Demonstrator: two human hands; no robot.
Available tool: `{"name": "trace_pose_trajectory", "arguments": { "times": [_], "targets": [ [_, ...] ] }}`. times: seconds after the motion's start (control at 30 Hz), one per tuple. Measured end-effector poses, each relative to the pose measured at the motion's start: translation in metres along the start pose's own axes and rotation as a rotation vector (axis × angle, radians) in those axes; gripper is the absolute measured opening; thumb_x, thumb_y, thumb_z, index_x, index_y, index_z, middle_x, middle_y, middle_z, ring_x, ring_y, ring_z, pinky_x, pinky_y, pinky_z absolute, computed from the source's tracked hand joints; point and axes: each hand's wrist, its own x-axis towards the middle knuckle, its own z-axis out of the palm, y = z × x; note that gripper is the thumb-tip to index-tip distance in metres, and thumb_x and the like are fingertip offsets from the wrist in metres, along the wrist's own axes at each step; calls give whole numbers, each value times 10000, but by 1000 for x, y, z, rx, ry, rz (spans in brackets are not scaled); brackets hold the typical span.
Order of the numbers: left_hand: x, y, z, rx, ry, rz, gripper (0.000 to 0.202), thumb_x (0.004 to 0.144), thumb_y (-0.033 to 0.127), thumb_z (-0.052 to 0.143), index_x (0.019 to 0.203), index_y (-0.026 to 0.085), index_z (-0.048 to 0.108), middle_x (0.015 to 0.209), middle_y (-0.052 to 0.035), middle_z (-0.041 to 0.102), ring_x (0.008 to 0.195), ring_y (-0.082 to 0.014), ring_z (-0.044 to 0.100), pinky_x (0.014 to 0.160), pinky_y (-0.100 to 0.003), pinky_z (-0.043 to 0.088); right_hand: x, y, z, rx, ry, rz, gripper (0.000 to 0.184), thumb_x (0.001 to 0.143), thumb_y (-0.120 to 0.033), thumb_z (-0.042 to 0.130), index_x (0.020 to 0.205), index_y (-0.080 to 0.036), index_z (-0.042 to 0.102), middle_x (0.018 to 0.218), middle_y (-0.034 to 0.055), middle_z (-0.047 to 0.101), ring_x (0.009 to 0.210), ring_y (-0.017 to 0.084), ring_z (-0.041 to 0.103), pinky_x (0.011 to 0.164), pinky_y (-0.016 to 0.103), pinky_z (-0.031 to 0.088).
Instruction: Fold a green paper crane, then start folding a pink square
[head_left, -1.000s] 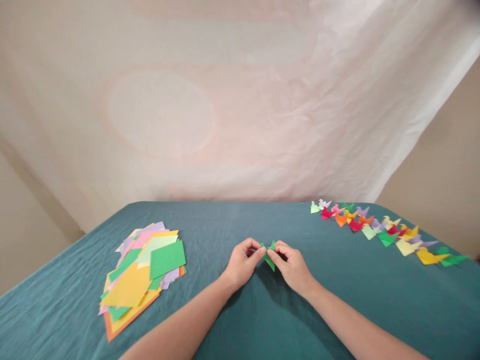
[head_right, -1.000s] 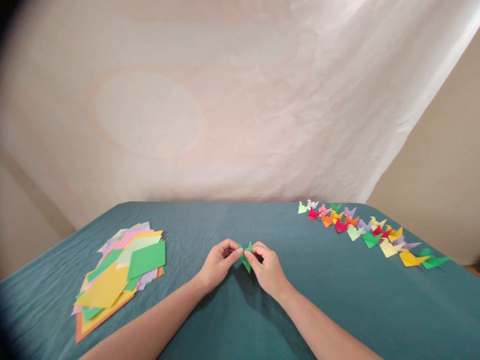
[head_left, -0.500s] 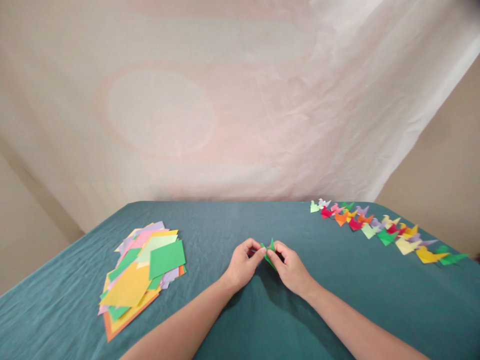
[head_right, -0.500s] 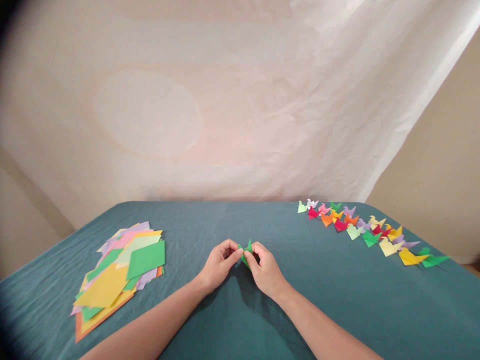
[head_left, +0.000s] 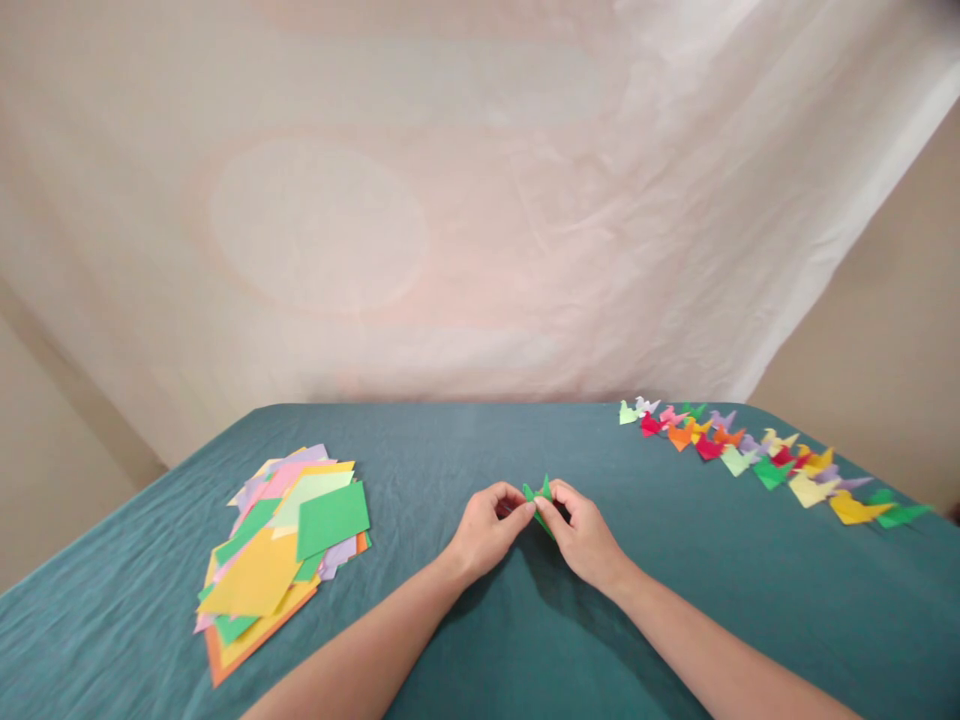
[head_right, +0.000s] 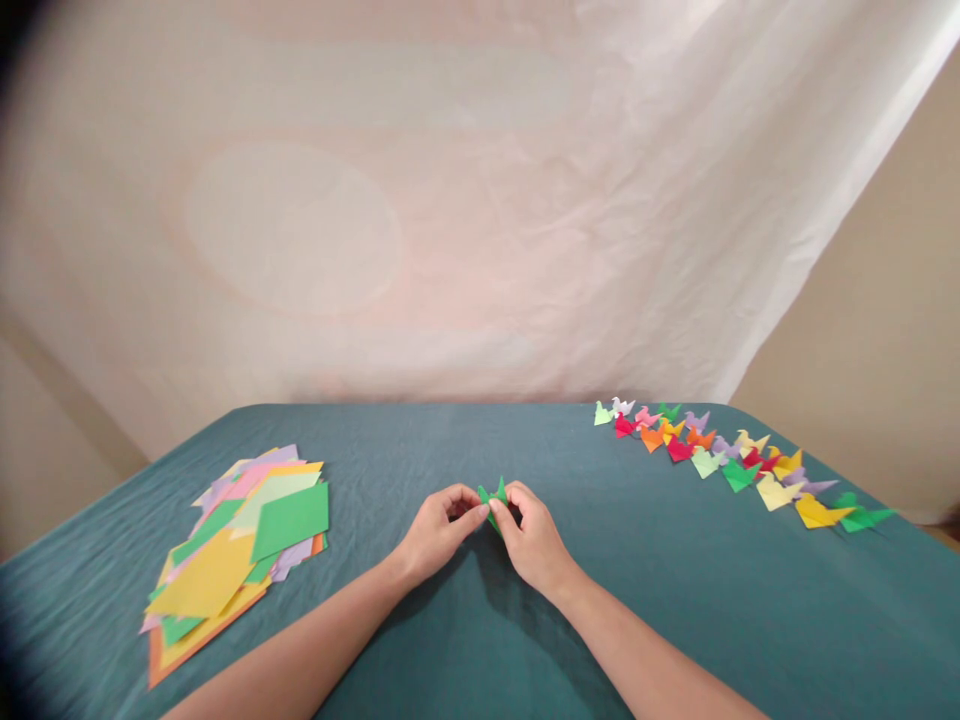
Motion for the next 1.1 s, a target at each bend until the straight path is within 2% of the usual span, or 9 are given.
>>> {"name": "trace_pose_trajectory", "arguments": {
  "times": [0.33, 0.6, 0.87, 1.1],
  "targets": [
    [-1, 3, 3, 77, 52, 2, 152, 796, 275, 538, 757, 145, 605, 718, -21, 627, 659, -134, 560, 647, -236, 440, -2, -1, 1, -24, 30, -28, 224, 884, -290, 427, 696, -185, 489, 694, -7, 450, 676, 146, 438, 647, 252, 359],
    [-1, -3, 1, 262, 156, 78, 122, 812, 260, 523, 766, 187, 610, 764, -1, 639, 722, -144, 577, 708, -253, 438, 1, 1, 2, -2, 51, -49, 233, 877, -284, 449, 675, -183, 507, 719, 5, 483, 717, 151, 478, 680, 256, 372],
    [3, -10, -3, 250, 150, 114, 137, 782, 288, 579, 877, 199, 620, 880, -13, 651, 827, -158, 596, 766, -274, 442, 2, 6, 0, 32, 34, -57, 268, 873, -297, 464, 646, -179, 544, 763, 20, 528, 739, 155, 515, 684, 258, 390],
    [2, -12, -2, 254, 140, 91, 111, 787, 282, 575, 839, 199, 627, 855, -6, 654, 813, -160, 589, 774, -283, 431, 1, 3, 0, 51, 19, -65, 297, 886, -313, 449, 650, -177, 565, 815, 34, 549, 803, 161, 537, 738, 266, 402]
  ]
}}
